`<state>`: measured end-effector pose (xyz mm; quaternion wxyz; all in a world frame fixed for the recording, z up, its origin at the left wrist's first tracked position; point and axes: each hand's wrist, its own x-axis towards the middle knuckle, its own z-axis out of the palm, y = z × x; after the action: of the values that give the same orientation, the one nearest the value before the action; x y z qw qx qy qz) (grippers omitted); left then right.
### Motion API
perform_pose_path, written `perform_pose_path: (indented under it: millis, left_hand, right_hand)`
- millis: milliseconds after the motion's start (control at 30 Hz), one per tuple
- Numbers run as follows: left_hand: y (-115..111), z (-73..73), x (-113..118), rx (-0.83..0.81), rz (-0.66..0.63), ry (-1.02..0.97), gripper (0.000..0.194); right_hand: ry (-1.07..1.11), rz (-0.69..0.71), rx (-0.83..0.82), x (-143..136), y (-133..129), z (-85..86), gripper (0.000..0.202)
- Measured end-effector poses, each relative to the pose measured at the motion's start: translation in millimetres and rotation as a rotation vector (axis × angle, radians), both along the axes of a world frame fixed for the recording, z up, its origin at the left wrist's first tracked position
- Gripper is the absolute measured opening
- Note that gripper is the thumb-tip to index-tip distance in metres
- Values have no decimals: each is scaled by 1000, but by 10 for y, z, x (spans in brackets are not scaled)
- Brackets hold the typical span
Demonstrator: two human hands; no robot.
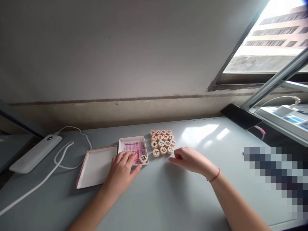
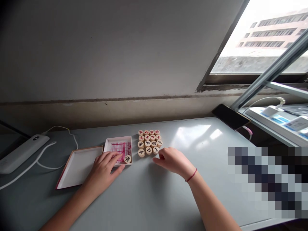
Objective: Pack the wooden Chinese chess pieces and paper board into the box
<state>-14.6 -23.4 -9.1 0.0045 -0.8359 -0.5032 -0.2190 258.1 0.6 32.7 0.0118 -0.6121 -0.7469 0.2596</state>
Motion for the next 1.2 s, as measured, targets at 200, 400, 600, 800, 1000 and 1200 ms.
perform_pose_path:
  millis: [200,400,600,800,1000,1200]
  left_hand:
    - [31,6,120,-4,-35,57,35]
    - [48,28,182,-34,-82,-22,20]
    - [4,120,171,102,-138,-139,18]
    - [-58,218,179,171,-228,-173,16]
    - [-39,132,153,123,-203,-125,29]
    - [30,-2,119,38,-120,-3,27]
  right_hand:
    - [251,214,113,-358,-134,-50,11]
    - [272,276,197,-627,-229,-243,35]
    - [470,181,205,-621,-231,-170,22]
    - [761,132,-33,-638,-239,-99,19]
    - [743,70,24,-270,-102,91,21]
    - [375,-149,-164,421,164,72,20]
